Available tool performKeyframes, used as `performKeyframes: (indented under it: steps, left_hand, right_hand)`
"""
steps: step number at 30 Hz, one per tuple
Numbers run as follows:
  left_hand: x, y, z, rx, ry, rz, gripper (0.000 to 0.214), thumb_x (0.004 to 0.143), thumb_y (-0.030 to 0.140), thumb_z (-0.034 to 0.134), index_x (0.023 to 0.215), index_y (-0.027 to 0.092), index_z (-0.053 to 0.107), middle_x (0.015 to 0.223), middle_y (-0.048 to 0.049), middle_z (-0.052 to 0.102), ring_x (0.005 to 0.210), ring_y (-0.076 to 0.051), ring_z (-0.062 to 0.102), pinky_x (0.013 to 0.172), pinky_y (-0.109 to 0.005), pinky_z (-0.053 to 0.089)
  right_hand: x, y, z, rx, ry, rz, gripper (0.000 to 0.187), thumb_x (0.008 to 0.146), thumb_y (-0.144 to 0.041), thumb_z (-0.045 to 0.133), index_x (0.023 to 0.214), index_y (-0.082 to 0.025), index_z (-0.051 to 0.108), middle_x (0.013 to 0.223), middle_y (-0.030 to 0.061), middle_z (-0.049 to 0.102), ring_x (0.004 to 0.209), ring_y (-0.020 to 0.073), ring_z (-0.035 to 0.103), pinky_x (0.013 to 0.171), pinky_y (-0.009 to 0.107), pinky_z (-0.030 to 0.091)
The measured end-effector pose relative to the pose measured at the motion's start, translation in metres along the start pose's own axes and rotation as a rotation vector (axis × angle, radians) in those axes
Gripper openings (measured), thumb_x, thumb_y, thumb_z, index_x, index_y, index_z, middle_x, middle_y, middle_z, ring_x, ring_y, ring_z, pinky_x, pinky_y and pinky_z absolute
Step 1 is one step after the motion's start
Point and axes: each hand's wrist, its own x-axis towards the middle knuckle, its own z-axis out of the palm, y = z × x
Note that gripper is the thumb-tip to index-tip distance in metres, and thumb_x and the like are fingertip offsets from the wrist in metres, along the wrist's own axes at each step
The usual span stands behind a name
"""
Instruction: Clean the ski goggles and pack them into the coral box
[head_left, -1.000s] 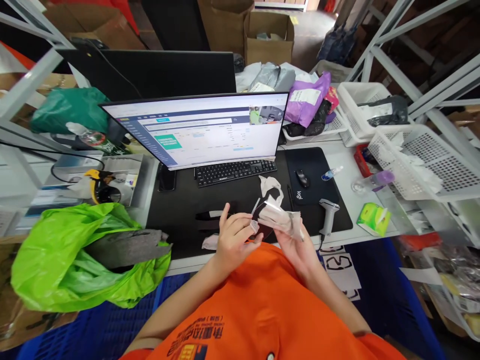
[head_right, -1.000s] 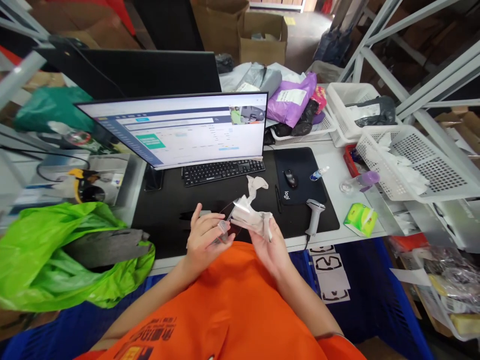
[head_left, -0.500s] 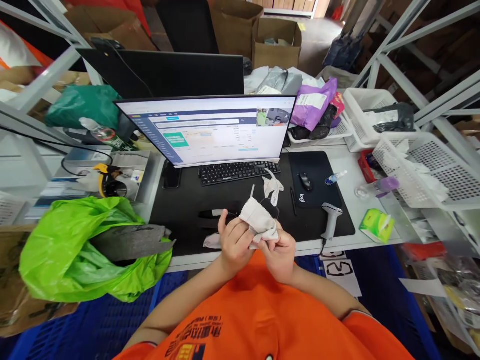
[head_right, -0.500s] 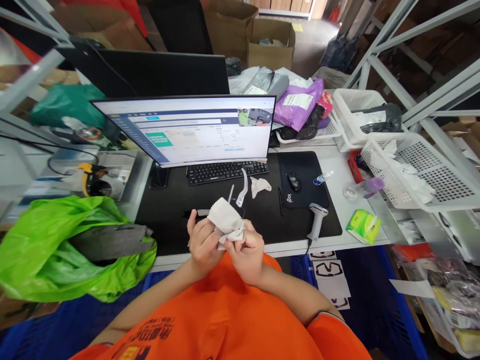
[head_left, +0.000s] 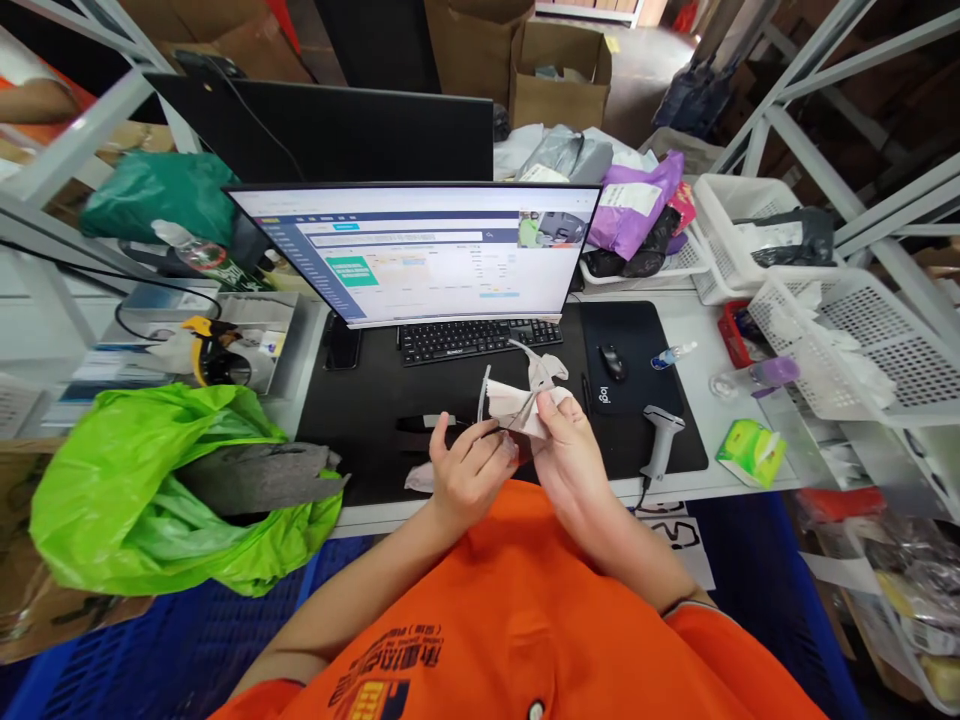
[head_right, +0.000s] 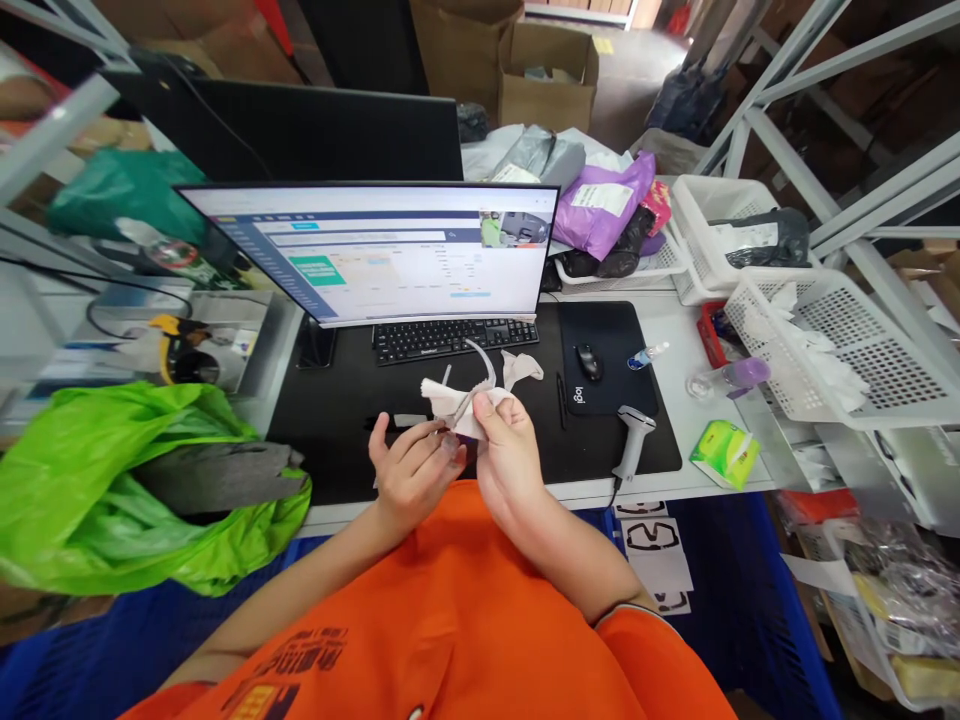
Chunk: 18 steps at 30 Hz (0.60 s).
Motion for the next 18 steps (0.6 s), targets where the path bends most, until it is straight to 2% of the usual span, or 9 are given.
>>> performKeyframes:
  steps: [2, 4, 8, 11, 14, 16, 18]
  left_hand:
    - [0.004, 0.002, -0.004, -0.002, -0.074, -0.067, 0.008, 0.087, 0.017, 0.071, 0.09, 0.022, 0.066, 0.084, 0.0011, 0.076, 0.097, -0.02, 0.075, 0.126, -0.057, 0.018]
    - [0.009, 0.006, -0.009, -0.029, -0.128, -0.139, 0.007, 0.089, 0.018, 0.068, 0.084, 0.022, 0.064, 0.081, 0.001, 0.074, 0.092, -0.02, 0.074, 0.125, -0.061, 0.019]
    - [0.016, 0.011, -0.016, -0.092, -0.106, -0.195, 0.012, 0.091, 0.017, 0.063, 0.08, 0.021, 0.062, 0.08, -0.0001, 0.072, 0.085, -0.019, 0.071, 0.124, -0.065, 0.02]
    - [0.018, 0.01, -0.014, -0.106, -0.087, -0.215, 0.017, 0.091, 0.017, 0.06, 0.075, 0.02, 0.058, 0.072, 0.001, 0.066, 0.074, -0.017, 0.067, 0.123, -0.065, 0.024]
    - [0.015, 0.005, -0.009, -0.094, -0.045, -0.177, 0.019, 0.091, 0.016, 0.061, 0.073, 0.021, 0.056, 0.07, 0.0021, 0.065, 0.072, -0.016, 0.066, 0.124, -0.064, 0.023]
    - [0.012, 0.002, -0.006, -0.077, -0.007, -0.109, 0.017, 0.089, 0.013, 0.064, 0.076, 0.021, 0.058, 0.074, 0.002, 0.069, 0.08, -0.016, 0.069, 0.127, -0.059, 0.016]
    - [0.009, -0.001, -0.004, -0.052, 0.01, -0.041, 0.013, 0.087, 0.012, 0.068, 0.081, 0.022, 0.062, 0.081, 0.0019, 0.074, 0.089, -0.017, 0.072, 0.128, -0.055, 0.01]
  right_hand:
    - [-0.003, 0.012, -0.001, -0.066, 0.062, -0.124, 0.065, 0.072, -0.048, 0.085, 0.065, -0.024, 0.025, 0.062, -0.0074, 0.039, 0.059, 0.0101, 0.041, 0.06, 0.024, 0.043]
    - [-0.009, 0.023, -0.007, -0.158, 0.071, -0.264, 0.064, 0.075, -0.05, 0.083, 0.063, -0.024, 0.025, 0.058, -0.0079, 0.035, 0.056, 0.0095, 0.036, 0.056, 0.024, 0.04]
    - [-0.024, 0.039, -0.024, -0.418, -0.031, -0.396, 0.062, 0.077, -0.041, 0.082, 0.054, -0.023, 0.027, 0.055, -0.0048, 0.039, 0.057, 0.0115, 0.041, 0.057, 0.027, 0.041]
    - [-0.031, 0.042, -0.03, -0.566, -0.043, -0.446, 0.064, 0.078, -0.036, 0.081, 0.049, -0.023, 0.026, 0.051, -0.0032, 0.038, 0.06, 0.0146, 0.044, 0.058, 0.03, 0.042]
    - [-0.028, 0.032, -0.023, -0.466, -0.045, -0.347, 0.063, 0.072, -0.032, 0.086, 0.049, -0.023, 0.028, 0.053, -0.0041, 0.039, 0.058, 0.0134, 0.043, 0.055, 0.028, 0.042]
    - [-0.02, 0.019, -0.014, -0.276, -0.032, -0.219, 0.06, 0.064, -0.03, 0.091, 0.052, -0.023, 0.032, 0.056, -0.0052, 0.045, 0.057, 0.0113, 0.045, 0.055, 0.026, 0.044]
    - [-0.009, 0.006, -0.005, -0.069, -0.015, -0.07, 0.051, 0.06, -0.029, 0.093, 0.06, -0.023, 0.042, 0.064, -0.0051, 0.056, 0.062, 0.0117, 0.054, 0.061, 0.025, 0.05]
